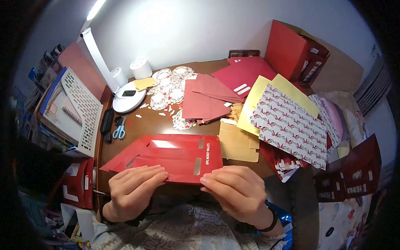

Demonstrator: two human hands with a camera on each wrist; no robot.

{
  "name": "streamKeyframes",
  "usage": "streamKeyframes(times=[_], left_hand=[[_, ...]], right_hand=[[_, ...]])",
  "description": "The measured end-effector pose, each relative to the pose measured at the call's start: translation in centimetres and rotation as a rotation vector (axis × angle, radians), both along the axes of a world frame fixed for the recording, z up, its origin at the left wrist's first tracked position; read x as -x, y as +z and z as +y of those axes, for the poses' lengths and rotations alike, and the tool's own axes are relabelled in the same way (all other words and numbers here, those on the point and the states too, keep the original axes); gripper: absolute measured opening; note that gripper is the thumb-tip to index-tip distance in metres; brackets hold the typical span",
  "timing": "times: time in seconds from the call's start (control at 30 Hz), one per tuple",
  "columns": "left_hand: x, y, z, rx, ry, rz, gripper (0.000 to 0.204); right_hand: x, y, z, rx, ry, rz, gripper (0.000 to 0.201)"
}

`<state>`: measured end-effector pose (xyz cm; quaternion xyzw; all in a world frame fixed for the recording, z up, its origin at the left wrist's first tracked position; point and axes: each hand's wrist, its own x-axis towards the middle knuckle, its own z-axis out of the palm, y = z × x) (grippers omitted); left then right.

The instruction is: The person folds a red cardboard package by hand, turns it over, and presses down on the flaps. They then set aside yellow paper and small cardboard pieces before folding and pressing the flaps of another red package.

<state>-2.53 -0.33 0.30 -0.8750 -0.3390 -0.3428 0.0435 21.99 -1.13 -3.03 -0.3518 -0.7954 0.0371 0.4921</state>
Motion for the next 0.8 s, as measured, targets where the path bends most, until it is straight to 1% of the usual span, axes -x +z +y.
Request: streamKeyframes(times=[0.2, 0.4, 0.47, 0.5, 0.67, 0.73, 0.8], left_hand=[[-0.2, -0.5, -0.2, -0.005, -0.004, 0.001, 0.021], [0.0, -0.3, -0.3, -0.013, -0.017, 0.019, 0.019], [0.3, -0.4, -0.4, 0.011, -0.036, 0.068, 0.028], [0.4, -0.3, -0.4, 0.009, -0.034, 0.069, 0.028], [1.2, 0.8, -0.6, 0.035, 0.107, 0.117, 0.029], [1.1, 0.4, -0.7, 0.048, 0.105, 0.109, 0.027], [1.2, 0.0, -0.9, 0.043, 0.099, 0.106, 0.025]], right_hand=[[-0.5, -0.6, -0.3, -0.012, 0.017, -0.038, 0.033], [-0.1, -0.3, 0.0, -0.043, 0.031, 0.002, 0.033], [-0.3, -0.6, -0.2, -0.035, 0.047, -0.01, 0.032], [-0.3, -0.6, -0.2, -0.037, 0.049, -0.009, 0.032], [-0.8, -0.8, 0.0, -0.065, -0.022, 0.031, 0.031], [-0.9, -1.0, 0.1, -0.056, 0.001, 0.036, 0.034], [-0.8, -0.9, 0.0, -0.024, -0.019, 0.032, 0.035]])
